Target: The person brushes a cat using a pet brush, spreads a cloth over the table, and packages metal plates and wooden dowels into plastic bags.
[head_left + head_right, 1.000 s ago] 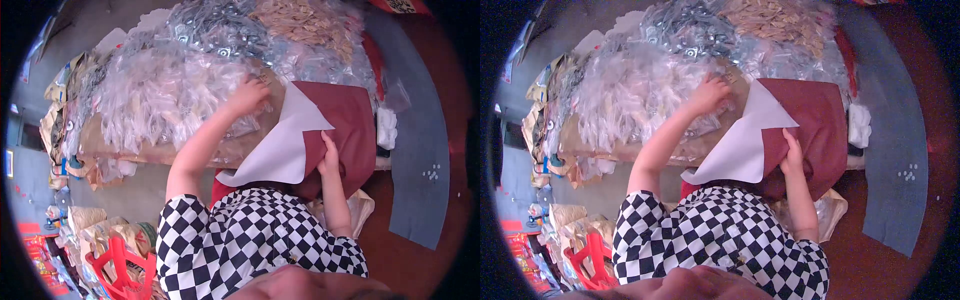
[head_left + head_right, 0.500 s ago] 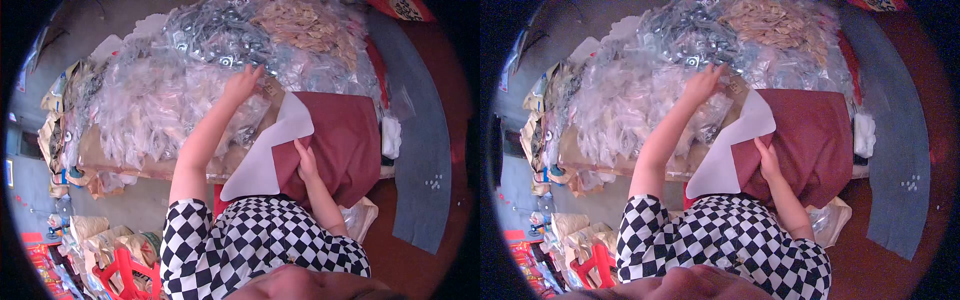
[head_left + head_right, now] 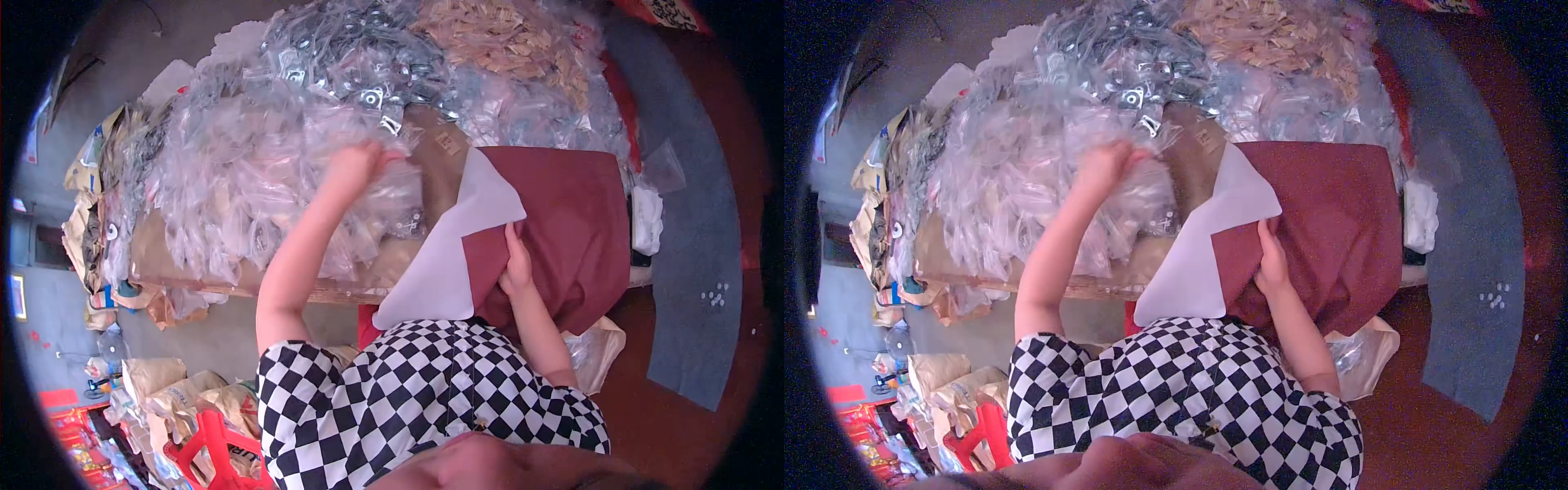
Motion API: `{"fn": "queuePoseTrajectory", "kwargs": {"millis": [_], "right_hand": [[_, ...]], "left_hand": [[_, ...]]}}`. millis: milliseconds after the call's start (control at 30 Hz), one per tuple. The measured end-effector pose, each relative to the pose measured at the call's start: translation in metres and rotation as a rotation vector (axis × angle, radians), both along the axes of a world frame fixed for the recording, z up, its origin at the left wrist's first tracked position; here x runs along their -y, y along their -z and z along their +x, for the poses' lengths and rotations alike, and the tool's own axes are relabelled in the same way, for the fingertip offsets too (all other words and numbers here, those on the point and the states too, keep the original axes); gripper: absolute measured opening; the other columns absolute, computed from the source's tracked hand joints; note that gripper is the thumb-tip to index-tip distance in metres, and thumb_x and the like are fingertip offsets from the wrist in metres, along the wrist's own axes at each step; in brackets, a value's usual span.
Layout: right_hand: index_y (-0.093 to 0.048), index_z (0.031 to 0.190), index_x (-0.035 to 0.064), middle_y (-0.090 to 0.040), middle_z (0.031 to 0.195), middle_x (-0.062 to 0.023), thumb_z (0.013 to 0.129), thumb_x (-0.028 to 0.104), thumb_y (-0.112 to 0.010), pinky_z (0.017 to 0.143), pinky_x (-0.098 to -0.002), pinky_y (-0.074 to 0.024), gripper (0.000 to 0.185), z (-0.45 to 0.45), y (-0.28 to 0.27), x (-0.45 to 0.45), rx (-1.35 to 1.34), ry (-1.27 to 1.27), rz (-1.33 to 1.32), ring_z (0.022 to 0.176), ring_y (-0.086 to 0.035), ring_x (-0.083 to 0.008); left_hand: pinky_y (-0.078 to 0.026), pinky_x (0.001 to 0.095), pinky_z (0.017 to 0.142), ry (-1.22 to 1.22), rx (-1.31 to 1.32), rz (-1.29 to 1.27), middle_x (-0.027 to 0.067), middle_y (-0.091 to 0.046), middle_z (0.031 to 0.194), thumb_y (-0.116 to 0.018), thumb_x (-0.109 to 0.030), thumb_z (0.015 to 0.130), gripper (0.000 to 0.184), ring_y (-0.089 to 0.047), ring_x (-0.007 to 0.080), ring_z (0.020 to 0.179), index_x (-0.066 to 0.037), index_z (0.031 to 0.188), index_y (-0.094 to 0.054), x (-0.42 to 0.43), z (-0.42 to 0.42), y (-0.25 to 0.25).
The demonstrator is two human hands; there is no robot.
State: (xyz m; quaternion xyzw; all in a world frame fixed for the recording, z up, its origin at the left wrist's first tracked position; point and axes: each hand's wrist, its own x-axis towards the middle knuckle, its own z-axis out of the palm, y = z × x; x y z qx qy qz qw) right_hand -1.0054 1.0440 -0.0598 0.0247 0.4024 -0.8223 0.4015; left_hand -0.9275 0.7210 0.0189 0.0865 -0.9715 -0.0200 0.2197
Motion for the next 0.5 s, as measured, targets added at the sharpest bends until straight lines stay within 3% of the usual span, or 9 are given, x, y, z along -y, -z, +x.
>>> {"fn": "queuePoseTrajectory", "kwargs": {"millis": [67,133,200,267,333,367,433,467,500], "right_hand": [[-0.045,0.137,0.0053,-0.054,0.132,-0.0068,0.1,0.035,-0.049,0.104,-0.0372,-0.04,0.047,-0.001,-0.003,0.013,0.123,-0.032,-0.08,0.121,-0.052,-0.0198],[-0.043,0.138,0.0064,-0.054,0.133,-0.0071,0.101,0.038,-0.047,0.105,-0.0376,-0.0403,0.05,-0.004,-0.006,0.032,0.153,-0.079,-0.138,0.122,-0.052,-0.0203],[-0.041,0.14,0.0076,-0.054,0.133,-0.0074,0.101,0.042,-0.046,0.105,-0.038,-0.0406,0.052,-0.006,-0.014,0.06,0.181,-0.133,-0.196,0.122,-0.052,-0.0207],[-0.037,0.143,0.0065,-0.046,0.141,-0.0094,0.1,0.037,-0.049,0.108,-0.0384,-0.0353,0.054,0.0,-0.029,0.094,0.082,-0.256,-0.325,0.131,-0.044,-0.0229],[-0.025,0.149,0.0104,-0.029,0.152,-0.0146,0.096,0.034,-0.056,0.114,-0.0396,-0.0266,0.066,0.013,-0.047,0.124,-0.494,-0.231,-0.029,0.14,-0.029,-0.0298],[-0.025,0.149,0.0104,-0.029,0.152,-0.0146,0.096,0.034,-0.056,0.114,-0.0396,-0.0266,0.066,0.012,-0.035,0.137,-0.496,-0.227,-0.026,0.14,-0.029,-0.0298],[-0.015,0.153,0.0172,-0.016,0.156,-0.0187,0.088,0.03,-0.065,0.117,-0.0433,-0.019,0.083,0.012,-0.008,0.159,-1.261,-0.303,0.311,0.144,-0.018,-0.036],[-0.015,0.153,0.0172,-0.016,0.156,-0.0187,0.088,0.03,-0.065,0.117,-0.0433,-0.019,0.083,0.013,-0.004,0.158,-1.257,-0.301,0.322,0.144,-0.018,-0.036],[-0.017,0.152,0.0173,-0.017,0.155,-0.0207,0.084,0.03,-0.069,0.117,-0.0449,-0.018,0.086,0.02,-0.019,0.154,-1.512,-0.259,0.553,0.144,-0.018,-0.0368]], "left_hand": [[-0.047,0.0443,0.051,-0.049,-0.066,-0.022,0.0126,-0.063,0.068,-0.069,-0.033,0.084,0.032,-0.062,0.0359,0.062,-0.007,0.069,-0.057,-0.001,0.036,-0.006],[-0.043,0.0419,0.047,-0.01,-0.307,0.165,0.0116,-0.058,0.063,-0.076,-0.028,0.078,0.035,-0.057,0.0337,0.055,-0.006,0.064,-0.053,0.01,0.062,0.003],[-0.041,0.0417,0.047,-0.058,-0.341,0.157,0.0111,-0.055,0.061,-0.078,-0.026,0.076,0.036,-0.054,0.0325,0.053,-0.006,0.062,-0.051,0.017,0.084,0.006],[-0.04,0.0414,0.047,-0.106,-0.377,0.147,0.0107,-0.053,0.059,-0.079,-0.024,0.074,0.037,-0.051,0.0314,0.051,-0.006,0.061,-0.05,0.02,0.099,0.006],[-0.038,0.039,0.047,-0.073,-0.509,0.104,0.0111,-0.049,0.057,-0.078,-0.026,0.077,0.038,-0.048,0.0299,0.049,-0.005,0.061,-0.051,0.024,0.107,0.003],[-0.038,0.039,0.047,-0.068,-0.51,0.106,0.0111,-0.049,0.057,-0.078,-0.026,0.077,0.038,-0.048,0.0299,0.049,-0.005,0.061,-0.051,0.03,0.113,0.006],[-0.036,0.0367,0.048,-0.129,-0.598,0.211,0.0116,-0.045,0.056,-0.073,-0.027,0.083,0.036,-0.046,0.0287,0.049,-0.004,0.063,-0.054,0.045,0.122,0.015],[-0.036,0.0367,0.048,-0.124,-0.596,0.221,0.0116,-0.045,0.056,-0.073,-0.027,0.083,0.036,-0.046,0.0287,0.049,-0.004,0.063,-0.054,0.051,0.124,0.018],[-0.035,0.0365,0.048,-0.148,-0.634,0.303,0.0117,-0.044,0.056,-0.07,-0.03,0.086,0.037,-0.045,0.0282,0.049,-0.004,0.064,-0.055,0.054,0.126,0.018]]}}
